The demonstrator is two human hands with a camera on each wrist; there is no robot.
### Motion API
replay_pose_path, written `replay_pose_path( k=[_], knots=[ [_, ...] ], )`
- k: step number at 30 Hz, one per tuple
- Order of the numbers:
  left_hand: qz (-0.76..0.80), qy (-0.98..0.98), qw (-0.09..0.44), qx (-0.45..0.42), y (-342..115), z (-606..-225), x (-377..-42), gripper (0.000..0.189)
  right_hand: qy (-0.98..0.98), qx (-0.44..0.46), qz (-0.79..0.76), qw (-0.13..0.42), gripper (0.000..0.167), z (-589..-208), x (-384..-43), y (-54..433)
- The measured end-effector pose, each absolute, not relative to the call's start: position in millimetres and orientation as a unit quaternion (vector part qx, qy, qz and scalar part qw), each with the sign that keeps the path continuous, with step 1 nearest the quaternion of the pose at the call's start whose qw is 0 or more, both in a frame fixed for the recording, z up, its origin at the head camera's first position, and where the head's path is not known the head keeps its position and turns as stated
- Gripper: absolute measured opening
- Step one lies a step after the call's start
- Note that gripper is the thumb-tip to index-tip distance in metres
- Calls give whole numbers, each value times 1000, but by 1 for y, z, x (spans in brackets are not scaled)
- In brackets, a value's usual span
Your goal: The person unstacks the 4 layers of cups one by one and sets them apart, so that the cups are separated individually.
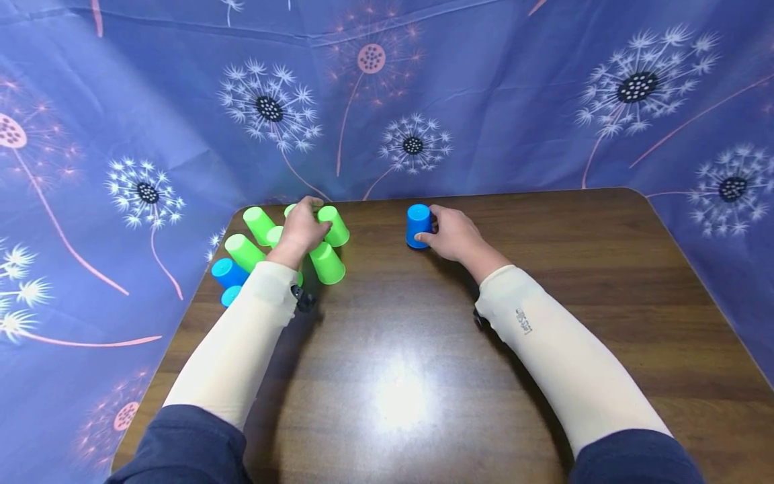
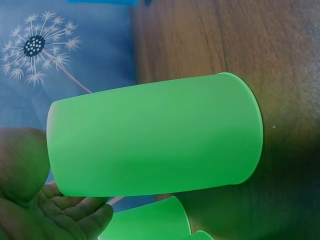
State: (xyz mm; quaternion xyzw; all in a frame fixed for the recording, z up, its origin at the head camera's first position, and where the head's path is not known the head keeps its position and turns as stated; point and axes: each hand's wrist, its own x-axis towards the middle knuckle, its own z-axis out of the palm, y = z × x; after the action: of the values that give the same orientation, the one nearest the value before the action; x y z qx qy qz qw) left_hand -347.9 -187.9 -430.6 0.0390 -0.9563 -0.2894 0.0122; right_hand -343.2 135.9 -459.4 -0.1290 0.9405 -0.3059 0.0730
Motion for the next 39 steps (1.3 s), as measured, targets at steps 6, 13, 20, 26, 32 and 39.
replay_pose_path(
  k=[6,13,20,26,32,39],
  knots=[
    [-283,-958,9,40,-188,-429,-348,56,933,-161,-308,93,72,-463,-341,92],
    [-272,-961,4,48,-187,-427,-349,57,927,-176,-310,115,74,-465,-337,47],
    [-269,-962,-8,50,-187,-424,-345,56,924,-190,-313,106,70,-466,-336,22],
    [-268,-962,-6,50,-188,-422,-345,56,927,-196,-302,102,71,-470,-336,15],
    [-263,-964,-6,49,-189,-423,-346,55,927,-199,-301,99,72,-470,-336,15],
    [-266,-963,-7,46,-189,-422,-345,55,930,-197,-292,105,72,-470,-337,15]
  ],
)
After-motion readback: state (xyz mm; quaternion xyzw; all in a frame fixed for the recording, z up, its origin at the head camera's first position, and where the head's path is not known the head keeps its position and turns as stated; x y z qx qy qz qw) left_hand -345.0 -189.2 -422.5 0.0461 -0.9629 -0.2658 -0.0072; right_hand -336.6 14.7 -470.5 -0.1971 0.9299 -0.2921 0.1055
